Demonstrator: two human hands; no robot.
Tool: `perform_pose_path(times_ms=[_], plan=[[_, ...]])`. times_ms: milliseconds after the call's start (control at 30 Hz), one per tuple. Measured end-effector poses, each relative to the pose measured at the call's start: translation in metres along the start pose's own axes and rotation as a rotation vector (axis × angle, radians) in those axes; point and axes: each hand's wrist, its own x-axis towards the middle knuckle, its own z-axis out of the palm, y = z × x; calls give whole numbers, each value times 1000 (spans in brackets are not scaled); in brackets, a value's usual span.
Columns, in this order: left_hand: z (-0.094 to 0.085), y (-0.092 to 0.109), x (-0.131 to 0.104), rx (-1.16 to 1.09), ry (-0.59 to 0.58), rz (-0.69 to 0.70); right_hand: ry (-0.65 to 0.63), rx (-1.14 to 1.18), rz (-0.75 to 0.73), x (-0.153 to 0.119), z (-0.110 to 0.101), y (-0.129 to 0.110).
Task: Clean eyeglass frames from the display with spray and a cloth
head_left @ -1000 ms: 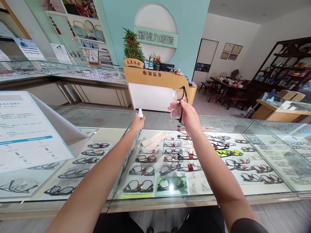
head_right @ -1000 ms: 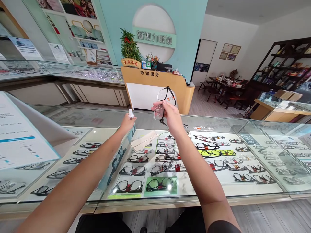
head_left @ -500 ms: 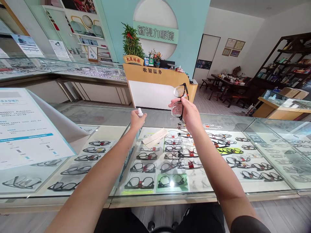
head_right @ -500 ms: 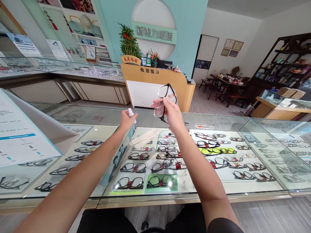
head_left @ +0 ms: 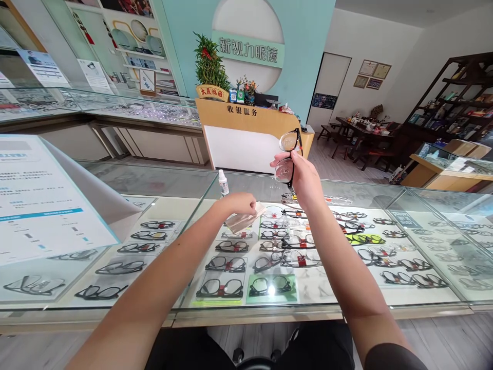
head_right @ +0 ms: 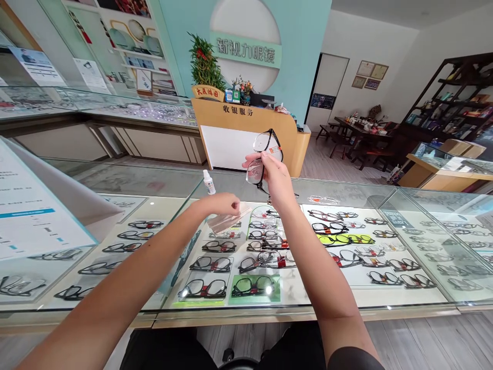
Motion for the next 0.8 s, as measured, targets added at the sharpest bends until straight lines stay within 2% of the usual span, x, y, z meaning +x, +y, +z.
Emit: perform_pose_path(times_ms=[100, 433, 667, 800], plan=[[8, 3, -1, 75, -58, -40, -8, 0, -1, 0, 0, 0], [7, -4, 3, 146, -70, -90, -6, 17, -9, 0, 1, 1], [8, -19, 11, 80, -134, -43, -22, 15, -9, 0, 0, 3], [8, -20, 11, 81, -139, -11, -22, 0, -1, 0, 1, 4]])
